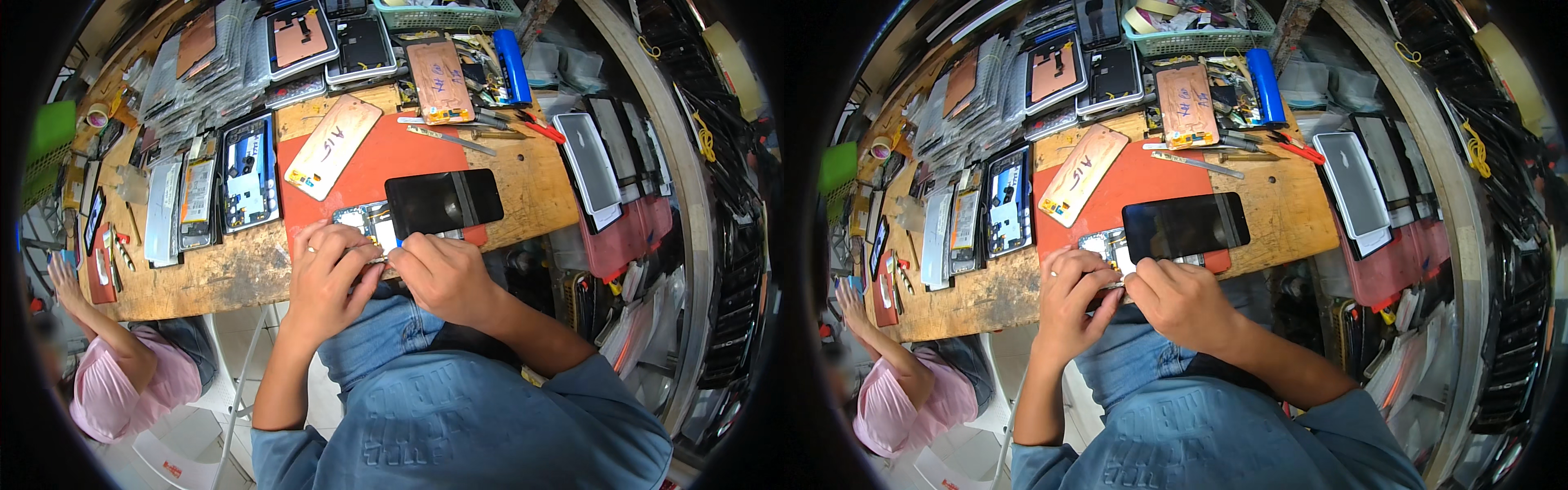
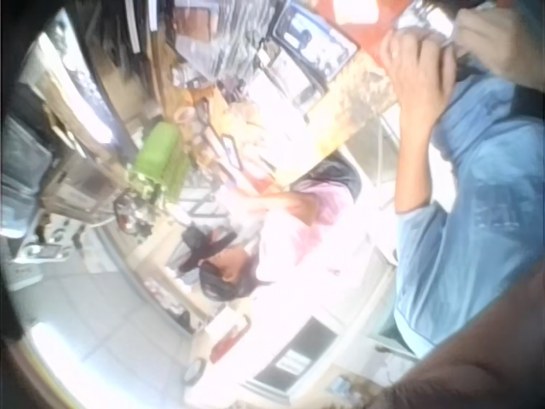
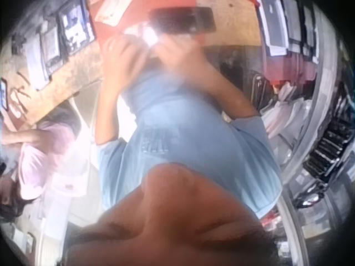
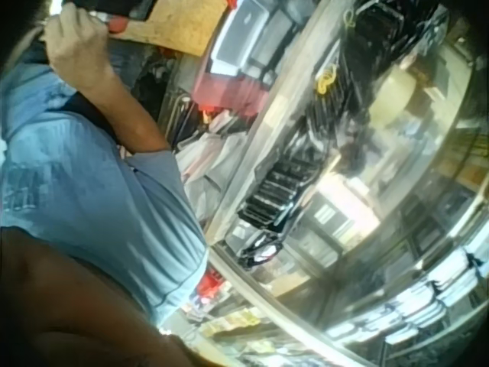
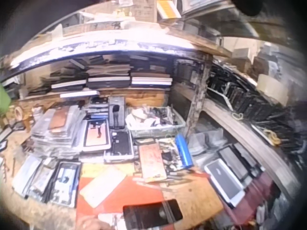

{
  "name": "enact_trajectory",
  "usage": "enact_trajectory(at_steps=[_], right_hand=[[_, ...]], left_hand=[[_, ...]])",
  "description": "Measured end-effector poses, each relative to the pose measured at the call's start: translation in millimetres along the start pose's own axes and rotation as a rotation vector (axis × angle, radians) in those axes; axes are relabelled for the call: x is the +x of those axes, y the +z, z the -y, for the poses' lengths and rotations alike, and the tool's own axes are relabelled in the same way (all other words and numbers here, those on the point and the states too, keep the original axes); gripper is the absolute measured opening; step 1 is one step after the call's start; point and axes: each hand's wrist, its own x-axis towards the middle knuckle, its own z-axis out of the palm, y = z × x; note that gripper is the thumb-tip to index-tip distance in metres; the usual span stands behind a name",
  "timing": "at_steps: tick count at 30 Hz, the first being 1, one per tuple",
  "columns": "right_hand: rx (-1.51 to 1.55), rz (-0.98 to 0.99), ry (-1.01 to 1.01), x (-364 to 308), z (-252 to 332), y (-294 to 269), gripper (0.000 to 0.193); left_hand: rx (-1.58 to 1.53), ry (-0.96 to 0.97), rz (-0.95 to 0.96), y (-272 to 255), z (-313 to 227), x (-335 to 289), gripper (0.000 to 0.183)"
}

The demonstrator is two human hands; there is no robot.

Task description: The person disassembles a smartphone, removes the battery, and replaces the screen assembly. They use a prying tool and screwdriver to open the device, disconnect cables, and install a new screen. The person then reassembles the phone and places it on the workbench.

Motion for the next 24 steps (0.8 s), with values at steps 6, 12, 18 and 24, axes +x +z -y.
enact_trajectory(at_steps=[6, 12, 18, 24], right_hand=[[0.006, -0.022, 0.052, 0.4, -0.1, 4.0, 0.018], [0.175, -0.036, 0.143, 2.0, -0.2, -1.3, 0.02], [0.247, -0.073, 0.185, 3.8, -1.3, 1.7, 0.015], [0.278, -0.063, 0.235, 7.8, -0.8, 1.5, 0.014]], left_hand=[[0.053, 0.013, 0.03, 0.7, 0.4, 4.1, 0.022], [0.004, 0.013, 0.027, -1.2, 2.5, 7.9, 0.018], [-0.074, -0.042, 0.029, 1.4, 7.5, 7.2, 0.016], [-0.103, -0.057, 0.002, 0.2, 5.6, 8.2, 0.017]])
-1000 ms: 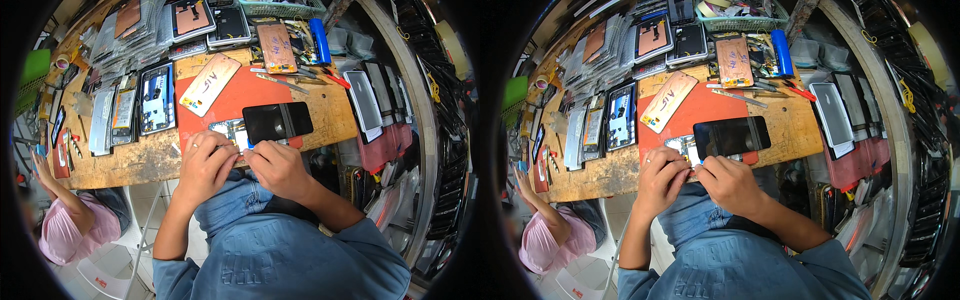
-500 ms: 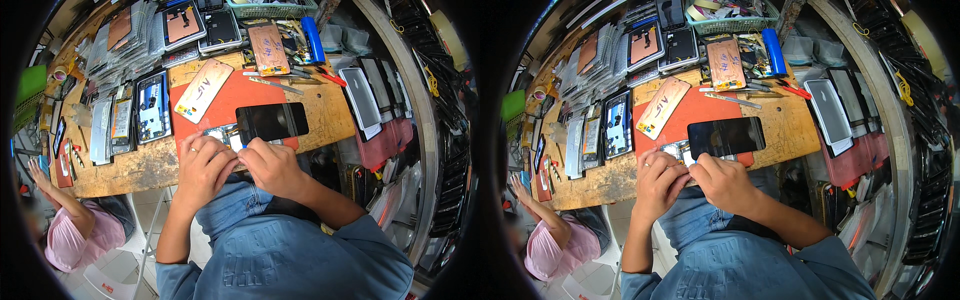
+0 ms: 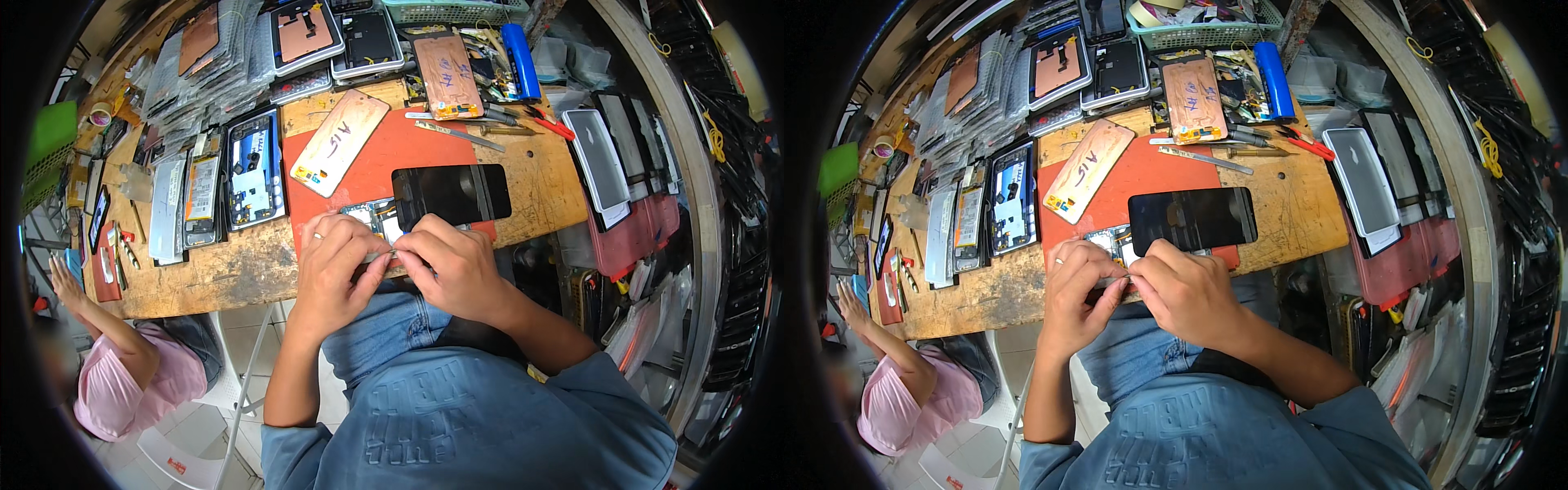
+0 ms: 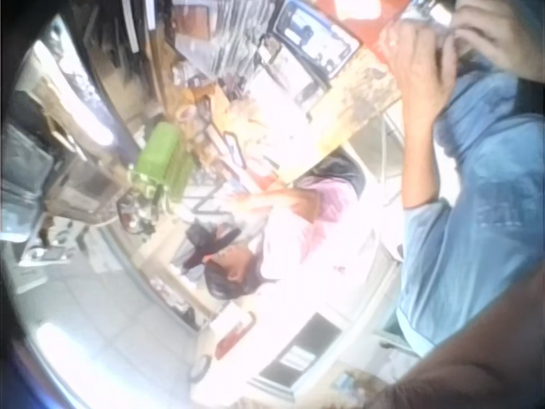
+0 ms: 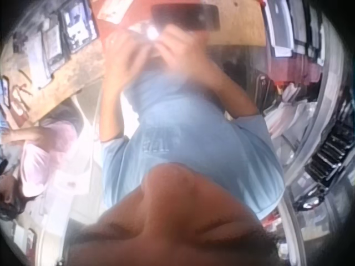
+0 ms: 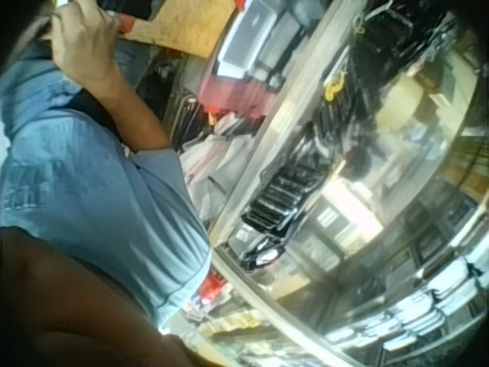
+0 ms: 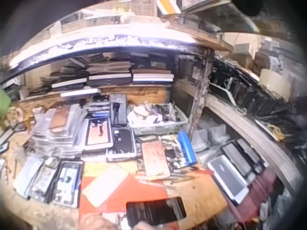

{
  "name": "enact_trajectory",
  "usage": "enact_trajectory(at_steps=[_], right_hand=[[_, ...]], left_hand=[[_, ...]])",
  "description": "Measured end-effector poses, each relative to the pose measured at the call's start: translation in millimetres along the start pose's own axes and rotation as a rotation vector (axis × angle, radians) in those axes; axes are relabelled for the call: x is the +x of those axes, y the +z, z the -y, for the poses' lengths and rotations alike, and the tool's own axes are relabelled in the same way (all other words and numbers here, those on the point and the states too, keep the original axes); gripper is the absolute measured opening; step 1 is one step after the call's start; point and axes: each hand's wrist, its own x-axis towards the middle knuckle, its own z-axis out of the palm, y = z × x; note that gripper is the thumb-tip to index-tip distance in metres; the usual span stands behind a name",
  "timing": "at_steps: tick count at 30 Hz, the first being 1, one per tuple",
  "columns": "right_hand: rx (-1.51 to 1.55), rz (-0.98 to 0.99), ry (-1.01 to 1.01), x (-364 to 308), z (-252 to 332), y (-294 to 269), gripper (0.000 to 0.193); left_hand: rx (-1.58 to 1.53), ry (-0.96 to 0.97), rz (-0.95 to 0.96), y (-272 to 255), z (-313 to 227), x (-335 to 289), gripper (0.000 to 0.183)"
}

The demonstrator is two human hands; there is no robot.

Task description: The person disassembles a smartphone, removes the battery, and replaces the screen assembly. They use a prying tool and screwdriver to open the device, disconnect cables, and install a new screen. The person then reassembles the phone and places it on the workbench.

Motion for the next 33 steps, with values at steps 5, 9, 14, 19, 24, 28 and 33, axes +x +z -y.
enact_trajectory(at_steps=[5, 9, 14, 19, 24, 28, 33], right_hand=[[-0.027, 0.012, -0.033, 1, -1, 0, 0.015], [-0.038, 0.011, -0.027, 1, -1, 1, 0.016], [-0.025, 0.002, -0.027, 1, 0, 1, 0.018], [0.061, -0.069, -0.07, -4, 0, -5, 0.02], [-0.114, -0.3, 0.025, -6, -29, -57, 0.017], [-0.004, -0.559, 0.295, -4, -102, -103, 0.007], [0.261, -0.579, 0.543, -15, -160, -115, 0.009]], left_hand=[[0.006, -0.004, -0.008, 0, 0, -1, 0.017], [0.002, -0.026, 0.003, 1, 0, -2, 0.016], [-0.008, -0.029, 0.01, -2, -1, 1, 0.016], [0.032, -0.017, 0.02, -2, -4, 2, 0.016], [0.036, -0.014, 0.019, 1, -1, -2, 0.017], [0.039, -0.006, 0.027, -2, -3, 1, 0.019], [0.049, -0.005, 0.038, -1, -5, 1, 0.022]])
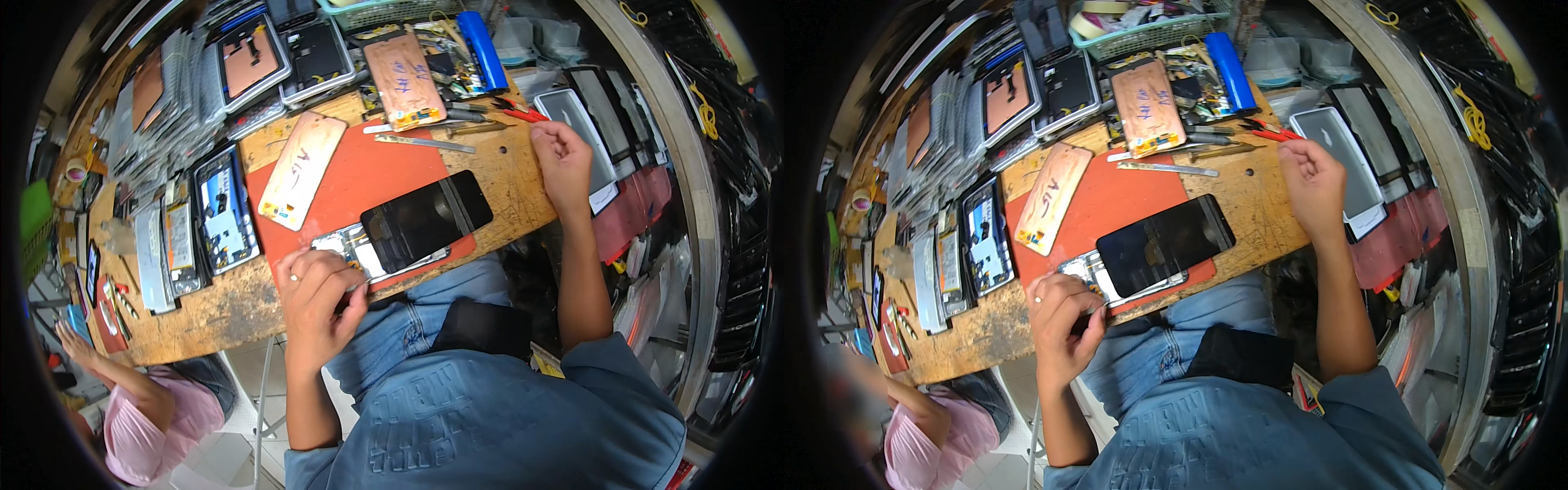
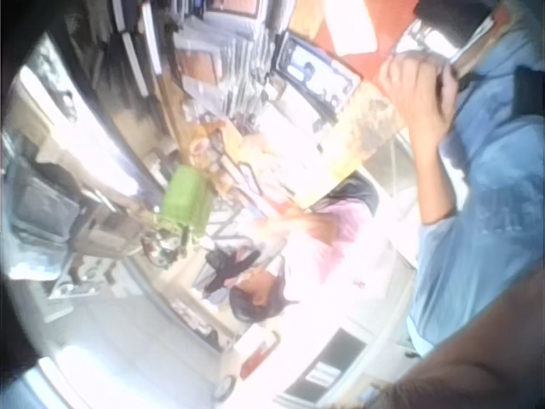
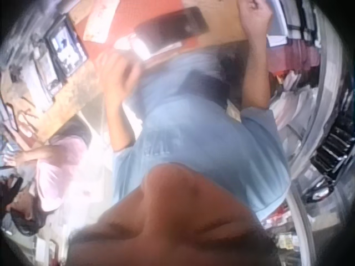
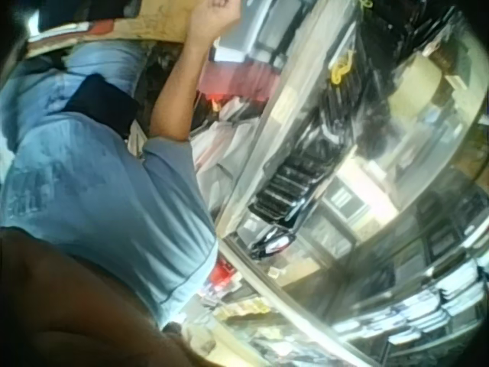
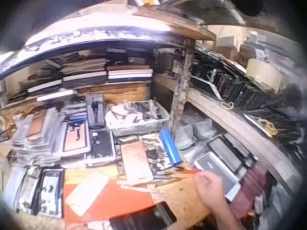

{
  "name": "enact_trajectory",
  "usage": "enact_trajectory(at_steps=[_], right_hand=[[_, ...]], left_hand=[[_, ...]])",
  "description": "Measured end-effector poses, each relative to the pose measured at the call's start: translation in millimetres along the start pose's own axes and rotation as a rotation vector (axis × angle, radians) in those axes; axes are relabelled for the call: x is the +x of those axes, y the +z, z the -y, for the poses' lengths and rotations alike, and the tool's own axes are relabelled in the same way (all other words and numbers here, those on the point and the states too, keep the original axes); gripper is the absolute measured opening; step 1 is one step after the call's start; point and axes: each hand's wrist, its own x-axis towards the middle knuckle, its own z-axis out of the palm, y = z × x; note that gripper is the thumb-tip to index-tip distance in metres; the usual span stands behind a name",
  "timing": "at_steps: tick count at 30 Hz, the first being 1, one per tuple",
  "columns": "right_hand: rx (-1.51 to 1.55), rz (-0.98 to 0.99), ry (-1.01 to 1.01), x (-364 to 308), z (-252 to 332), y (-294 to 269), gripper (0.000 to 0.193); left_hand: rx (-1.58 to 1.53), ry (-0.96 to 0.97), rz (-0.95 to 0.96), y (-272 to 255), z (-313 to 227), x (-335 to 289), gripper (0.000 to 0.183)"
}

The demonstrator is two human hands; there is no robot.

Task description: The person disassembles a smartphone, removes the battery, and replaces the screen assembly. They use a prying tool and screwdriver to open the device, disconnect cables, and install a new screen. The person then reassembles the phone and places it on the workbench.

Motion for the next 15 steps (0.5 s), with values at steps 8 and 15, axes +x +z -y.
enact_trajectory(at_steps=[8, 15], right_hand=[[-0.381, 0.108, -0.121, -3, 20, 11, 0.009], [-0.377, 0.091, -0.171, -6, 21, 10, 0.008]], left_hand=[[0.011, -0.04, 0.0, 1, 0, -2, 0.019], [0.003, -0.049, -0.006, 2, -2, 1, 0.019]])
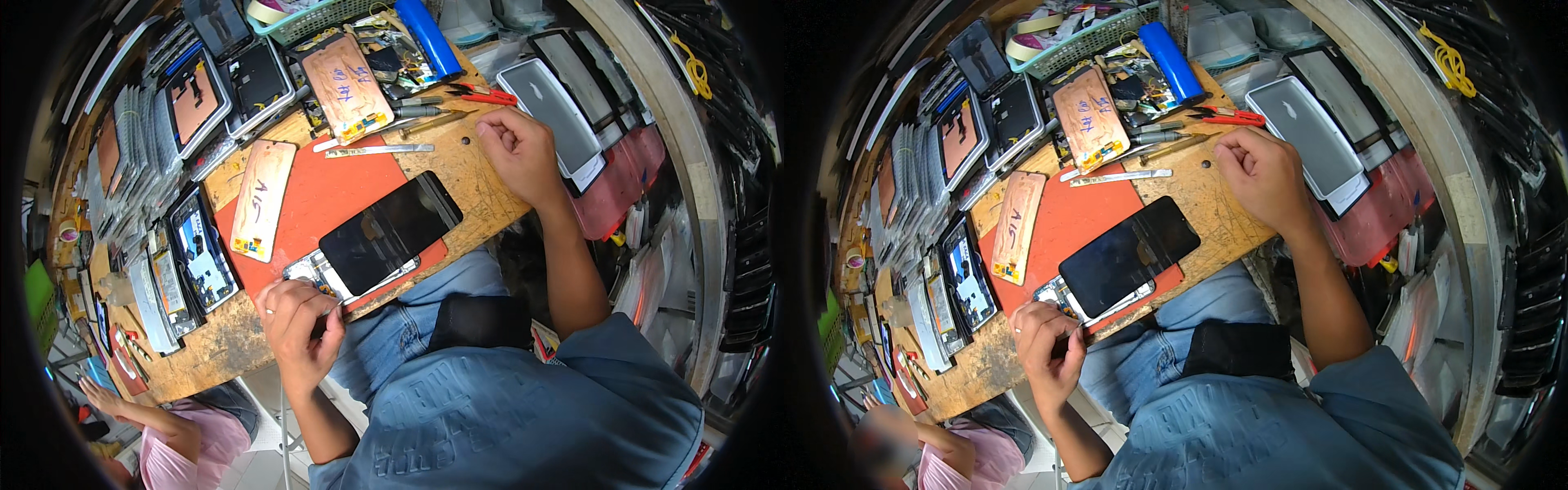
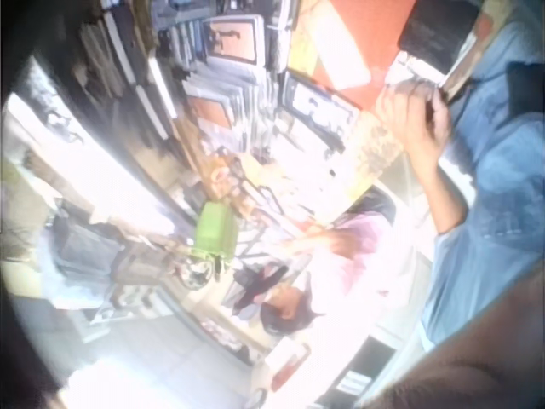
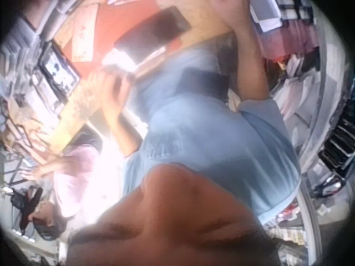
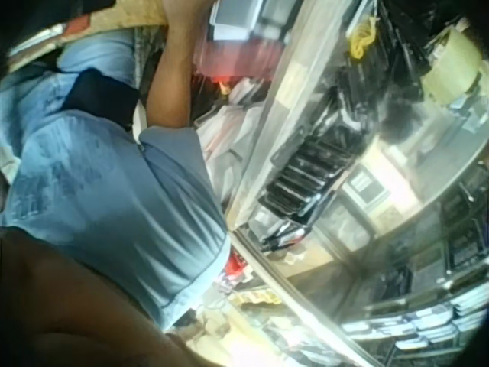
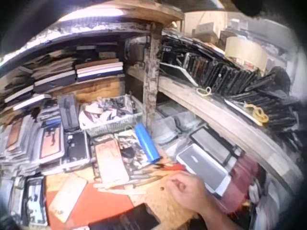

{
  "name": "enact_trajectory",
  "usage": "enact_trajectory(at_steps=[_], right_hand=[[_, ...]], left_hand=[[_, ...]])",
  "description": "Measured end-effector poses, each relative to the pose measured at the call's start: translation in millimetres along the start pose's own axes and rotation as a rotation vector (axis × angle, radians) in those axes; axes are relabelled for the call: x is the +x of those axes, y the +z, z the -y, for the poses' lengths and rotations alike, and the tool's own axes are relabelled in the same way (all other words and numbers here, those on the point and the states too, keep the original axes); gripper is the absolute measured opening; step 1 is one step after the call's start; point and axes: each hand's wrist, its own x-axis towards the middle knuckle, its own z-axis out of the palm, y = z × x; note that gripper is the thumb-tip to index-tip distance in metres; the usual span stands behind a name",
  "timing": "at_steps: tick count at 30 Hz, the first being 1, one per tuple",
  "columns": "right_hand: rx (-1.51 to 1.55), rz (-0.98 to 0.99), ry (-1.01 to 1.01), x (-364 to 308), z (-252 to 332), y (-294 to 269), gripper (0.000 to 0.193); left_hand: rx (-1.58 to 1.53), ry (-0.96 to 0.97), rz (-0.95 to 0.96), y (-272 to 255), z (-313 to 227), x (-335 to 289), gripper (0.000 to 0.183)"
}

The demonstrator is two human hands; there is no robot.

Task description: The person disassembles a smartphone, removes the battery, and replaces the screen assembly. They use a prying tool and screwdriver to open the device, disconnect cables, and install a new screen. The person then reassembles the phone and places it on the workbench.

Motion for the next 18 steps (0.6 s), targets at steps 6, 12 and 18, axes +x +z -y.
enact_trajectory(at_steps=[6, 12, 18], right_hand=[[-0.005, 0.005, 0.017, 0.7, 1.6, 0.3, 0.008], [0.006, 0.01, 0.01, 0.9, 1.4, -0.7, 0.008], [0.013, 0.014, 0.004, 1.6, -1.9, -0.7, 0.008]], left_hand=[[0.003, -0.019, 0.001, -0.6, -0.4, -1.3, 0.017], [0.0, -0.014, -0.001, -0.1, -0.6, 0.4, 0.018], [0.0, -0.016, -0.002, 0.4, 1.0, -1.8, 0.017]])
